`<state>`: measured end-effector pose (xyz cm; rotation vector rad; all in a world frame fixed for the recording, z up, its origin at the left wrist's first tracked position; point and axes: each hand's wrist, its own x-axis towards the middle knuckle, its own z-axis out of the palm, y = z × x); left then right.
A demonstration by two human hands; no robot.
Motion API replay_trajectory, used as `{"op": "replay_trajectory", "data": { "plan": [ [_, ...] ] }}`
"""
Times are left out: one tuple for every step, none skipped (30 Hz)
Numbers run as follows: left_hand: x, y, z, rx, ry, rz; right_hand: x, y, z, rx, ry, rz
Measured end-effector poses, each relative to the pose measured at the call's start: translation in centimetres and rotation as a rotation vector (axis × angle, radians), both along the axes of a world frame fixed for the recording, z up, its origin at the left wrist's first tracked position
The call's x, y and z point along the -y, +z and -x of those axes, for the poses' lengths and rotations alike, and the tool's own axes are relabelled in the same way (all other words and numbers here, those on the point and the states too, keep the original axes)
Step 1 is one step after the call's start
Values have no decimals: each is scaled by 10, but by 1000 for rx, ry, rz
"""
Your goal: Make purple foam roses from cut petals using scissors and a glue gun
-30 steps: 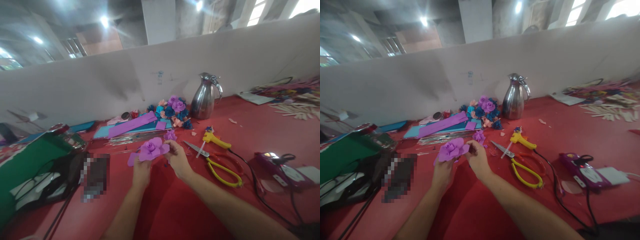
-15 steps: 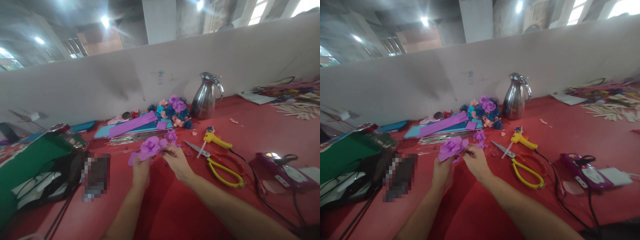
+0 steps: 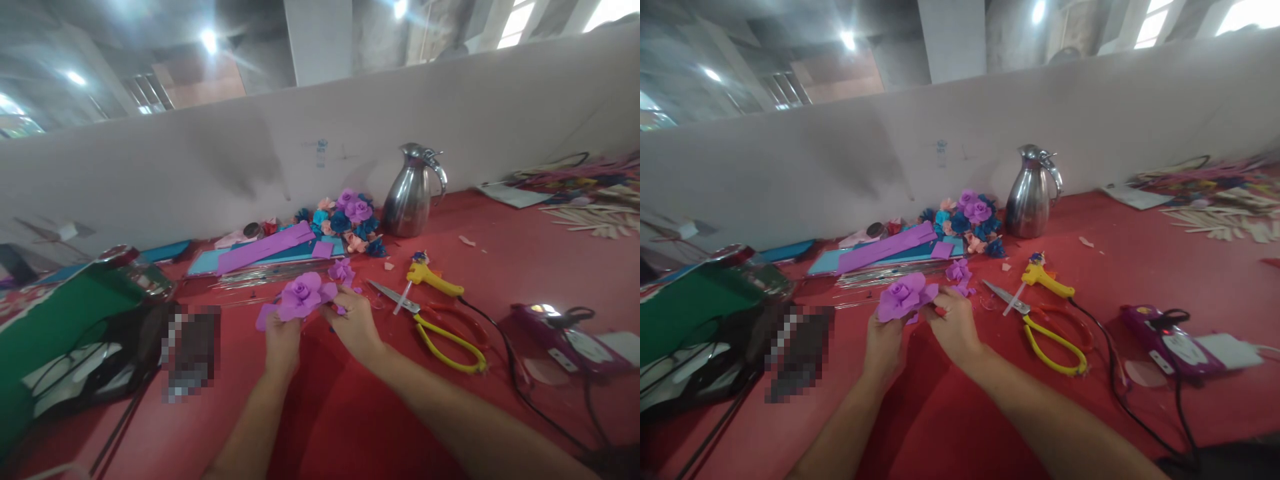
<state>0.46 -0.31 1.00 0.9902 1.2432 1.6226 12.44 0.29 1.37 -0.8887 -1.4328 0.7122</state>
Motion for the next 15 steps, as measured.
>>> {"op": "replay_trajectory", "data": {
  "plan": [
    [0, -1, 0, 4, -8, -3, 0, 0, 0, 7, 1, -4],
    [0, -2, 1, 7, -13, -6, 1, 1, 0, 12, 2, -6],
    [0, -2, 1, 8, -22, -11, 1, 2, 0, 15, 1, -7],
    [1, -2, 1, 5, -30, -16, 2, 2, -1, 14, 3, -11],
    [1, -2, 1, 2, -35, -21, 2, 3, -1, 13, 8, -18],
    [1, -3, 1, -1, -37, -25, 2, 4, -1, 12, 12, -25],
    [1, -3, 1, -1, -39, -29, 3, 5, -1, 11, 15, -34],
    [0, -4, 1, 2, -41, -33, 3, 5, -1, 12, 19, -43],
    [0, -4, 1, 7, -43, -36, 3, 5, -2, 16, 25, -50],
    [0, -5, 2, 9, -44, -39, 3, 6, -2, 22, 29, -55],
    [0, -6, 2, 5, -47, -39, 3, 5, -2, 29, 29, -59],
    [0, -7, 3, -2, -52, -35, 3, 5, -2, 36, 29, -63],
    [0, -7, 3, -11, -57, -31, 3, 5, -2, 43, 30, -67],
    [0, -7, 3, -21, -56, -28, 3, 4, -2, 48, 31, -73],
    [0, -7, 3, -31, -33, -27, 3, 4, -2, 54, 31, -82]
  ]
}}
